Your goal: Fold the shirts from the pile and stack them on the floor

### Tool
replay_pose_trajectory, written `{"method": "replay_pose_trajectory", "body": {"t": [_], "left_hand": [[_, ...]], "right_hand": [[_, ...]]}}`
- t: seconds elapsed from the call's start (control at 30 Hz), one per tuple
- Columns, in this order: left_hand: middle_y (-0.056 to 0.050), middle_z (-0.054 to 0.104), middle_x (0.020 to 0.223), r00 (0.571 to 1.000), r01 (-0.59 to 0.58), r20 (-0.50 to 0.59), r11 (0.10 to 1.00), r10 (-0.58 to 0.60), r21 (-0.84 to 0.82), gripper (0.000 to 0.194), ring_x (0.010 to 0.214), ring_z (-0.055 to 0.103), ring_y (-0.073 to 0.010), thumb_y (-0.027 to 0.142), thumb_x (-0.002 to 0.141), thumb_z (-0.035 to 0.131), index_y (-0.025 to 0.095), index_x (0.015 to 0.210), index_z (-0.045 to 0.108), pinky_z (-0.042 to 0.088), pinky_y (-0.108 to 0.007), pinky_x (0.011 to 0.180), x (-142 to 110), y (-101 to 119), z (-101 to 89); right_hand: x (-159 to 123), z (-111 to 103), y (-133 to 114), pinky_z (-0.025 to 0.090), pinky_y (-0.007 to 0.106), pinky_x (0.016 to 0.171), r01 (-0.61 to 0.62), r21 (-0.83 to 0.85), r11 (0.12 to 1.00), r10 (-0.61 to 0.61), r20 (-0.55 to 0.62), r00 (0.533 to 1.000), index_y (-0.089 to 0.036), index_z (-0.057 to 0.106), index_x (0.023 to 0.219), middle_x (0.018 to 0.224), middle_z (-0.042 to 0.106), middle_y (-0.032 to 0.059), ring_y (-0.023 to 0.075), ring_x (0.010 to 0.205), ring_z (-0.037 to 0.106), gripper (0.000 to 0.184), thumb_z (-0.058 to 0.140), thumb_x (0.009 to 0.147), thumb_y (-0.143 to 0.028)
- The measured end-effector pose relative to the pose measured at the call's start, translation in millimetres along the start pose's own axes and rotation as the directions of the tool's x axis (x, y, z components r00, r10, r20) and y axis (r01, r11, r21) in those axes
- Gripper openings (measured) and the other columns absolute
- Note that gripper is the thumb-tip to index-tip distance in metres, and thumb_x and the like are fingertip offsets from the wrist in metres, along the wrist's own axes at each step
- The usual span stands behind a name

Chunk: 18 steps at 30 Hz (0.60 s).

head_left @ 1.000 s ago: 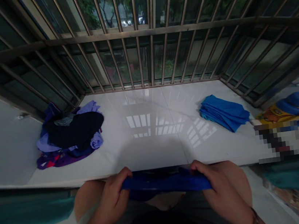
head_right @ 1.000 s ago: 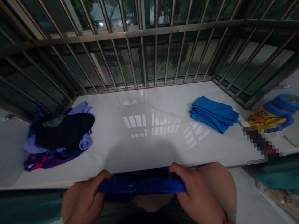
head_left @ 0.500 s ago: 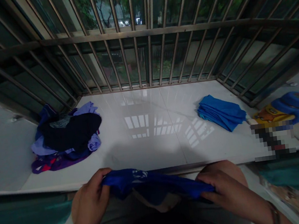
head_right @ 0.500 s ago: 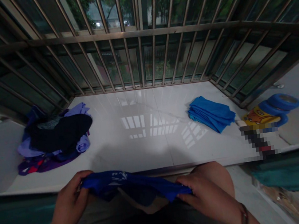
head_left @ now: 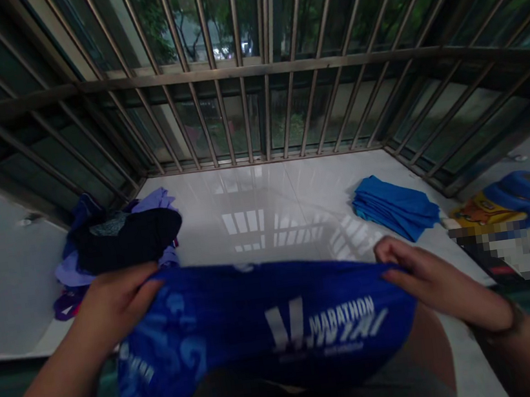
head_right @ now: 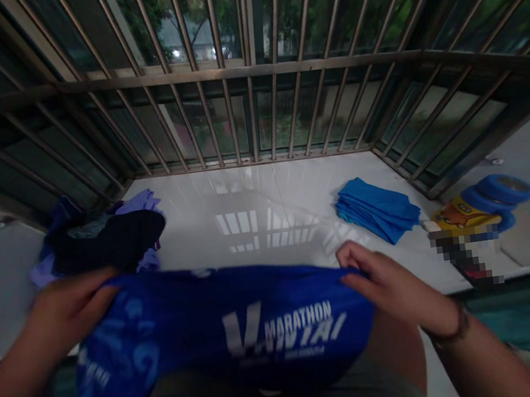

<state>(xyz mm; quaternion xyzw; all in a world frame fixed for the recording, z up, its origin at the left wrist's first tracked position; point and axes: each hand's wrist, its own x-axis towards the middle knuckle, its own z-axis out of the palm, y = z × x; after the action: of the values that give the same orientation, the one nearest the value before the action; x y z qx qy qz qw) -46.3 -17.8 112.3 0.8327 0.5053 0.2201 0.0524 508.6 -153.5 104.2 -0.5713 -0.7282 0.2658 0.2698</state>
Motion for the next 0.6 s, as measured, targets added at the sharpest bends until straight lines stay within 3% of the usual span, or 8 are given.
{"method": "replay_pose_trajectory", "body": {"t": [0.07, 0.1, 0.2, 0.3, 0.37, 0.43, 0.5, 0.6], "left_hand": [[-0.003, 0.068, 0.064, 0.998, -0.004, 0.069, 0.992, -0.005, 0.128, 0.040, 0.066, 0.069, -0.0245, 0.053, 0.098, 0.049, 0.027, 0.073, 0.067, 0.053, -0.035, 0.070, 73, 1, 4.8], [-0.006, 0.071, 0.071, 0.999, 0.013, 0.049, 0.980, -0.023, 0.200, 0.040, 0.076, 0.072, -0.0266, 0.051, 0.099, 0.048, 0.025, 0.077, 0.069, 0.054, -0.035, 0.075, 111, 3, 8.2], [-0.019, 0.075, 0.126, 0.995, 0.045, -0.101, 0.942, -0.011, 0.331, 0.039, 0.120, 0.070, -0.0355, 0.041, 0.103, 0.049, 0.017, 0.119, 0.075, 0.055, -0.041, 0.095, 210, 9, 16.0], [-0.024, 0.059, 0.154, 0.985, 0.067, -0.173, 0.944, -0.011, 0.324, 0.048, 0.138, 0.059, -0.0397, 0.027, 0.101, 0.055, 0.012, 0.145, 0.064, 0.051, -0.050, 0.110, 261, 19, 21.1], [-0.023, 0.061, 0.152, 0.981, 0.041, -0.196, 0.965, 0.010, 0.258, 0.043, 0.137, 0.060, -0.0362, 0.023, 0.102, 0.053, 0.011, 0.143, 0.064, 0.049, -0.050, 0.115, 259, 31, 32.0], [-0.018, 0.070, 0.137, 0.989, -0.043, -0.130, 0.982, 0.068, 0.186, 0.034, 0.128, 0.065, -0.0315, 0.026, 0.107, 0.050, 0.013, 0.131, 0.070, 0.051, -0.045, 0.113, 230, 44, 56.2], [-0.014, 0.076, 0.122, 0.988, -0.140, 0.071, 0.988, 0.135, 0.070, 0.032, 0.117, 0.071, -0.0297, 0.030, 0.111, 0.046, 0.017, 0.121, 0.074, 0.055, -0.042, 0.107, 181, 53, 93.2], [-0.011, 0.077, 0.127, 0.927, -0.173, 0.331, 0.984, 0.178, -0.046, 0.029, 0.120, 0.072, -0.0288, 0.029, 0.111, 0.050, 0.022, 0.123, 0.076, 0.055, -0.042, 0.109, 94, 55, 156.1]], "right_hand": [[64, -24, 2, 0.052, 0.027, 0.074, 0.022, -0.186, 0.982, -0.043, -0.109, 0.993, -0.022, 0.062, 0.100, 0.087, 0.067, 0.0008, 0.0164, 0.076, 0.062, 0.011, 0.067, 0.102, -0.033], [99, -36, 1, 0.052, 0.028, 0.078, -0.014, -0.279, 0.960, -0.038, -0.182, 0.982, -0.021, 0.064, 0.103, 0.089, 0.068, 0.0015, 0.0171, 0.079, 0.064, 0.009, 0.068, 0.101, -0.028], [198, -68, -11, 0.051, 0.034, 0.101, -0.071, -0.415, 0.907, -0.077, -0.330, 0.941, -0.016, 0.067, 0.120, 0.109, 0.072, 0.0083, 0.0204, 0.105, 0.068, 0.014, 0.063, 0.107, -0.019], [256, -79, -30, 0.040, 0.041, 0.123, -0.093, -0.465, 0.881, -0.140, -0.442, 0.886, -0.007, 0.059, 0.143, 0.149, 0.060, 0.0186, 0.0217, 0.136, 0.057, 0.037, 0.062, 0.106, -0.010], [262, -66, -39, 0.037, 0.043, 0.128, -0.073, -0.473, 0.878, -0.167, -0.446, 0.879, -0.005, 0.056, 0.148, 0.154, 0.057, 0.0195, 0.0216, 0.141, 0.053, 0.040, 0.059, 0.110, -0.016], [244, -35, -38, 0.041, 0.043, 0.126, -0.010, -0.483, 0.875, -0.179, -0.343, 0.922, -0.010, 0.061, 0.145, 0.146, 0.064, 0.0162, 0.0223, 0.136, 0.056, 0.035, 0.052, 0.115, -0.027], [208, 12, -24, 0.048, 0.040, 0.119, 0.063, -0.481, 0.874, -0.157, -0.157, 0.975, -0.017, 0.068, 0.138, 0.135, 0.071, 0.0131, 0.0238, 0.126, 0.062, 0.032, 0.050, 0.116, -0.032], [142, 93, 13, 0.056, 0.038, 0.102, 0.049, -0.475, 0.879, -0.059, -0.006, 0.998, -0.016, 0.077, 0.122, 0.119, 0.077, 0.0129, 0.0271, 0.109, 0.071, 0.025, 0.076, 0.103, -0.033]]}}
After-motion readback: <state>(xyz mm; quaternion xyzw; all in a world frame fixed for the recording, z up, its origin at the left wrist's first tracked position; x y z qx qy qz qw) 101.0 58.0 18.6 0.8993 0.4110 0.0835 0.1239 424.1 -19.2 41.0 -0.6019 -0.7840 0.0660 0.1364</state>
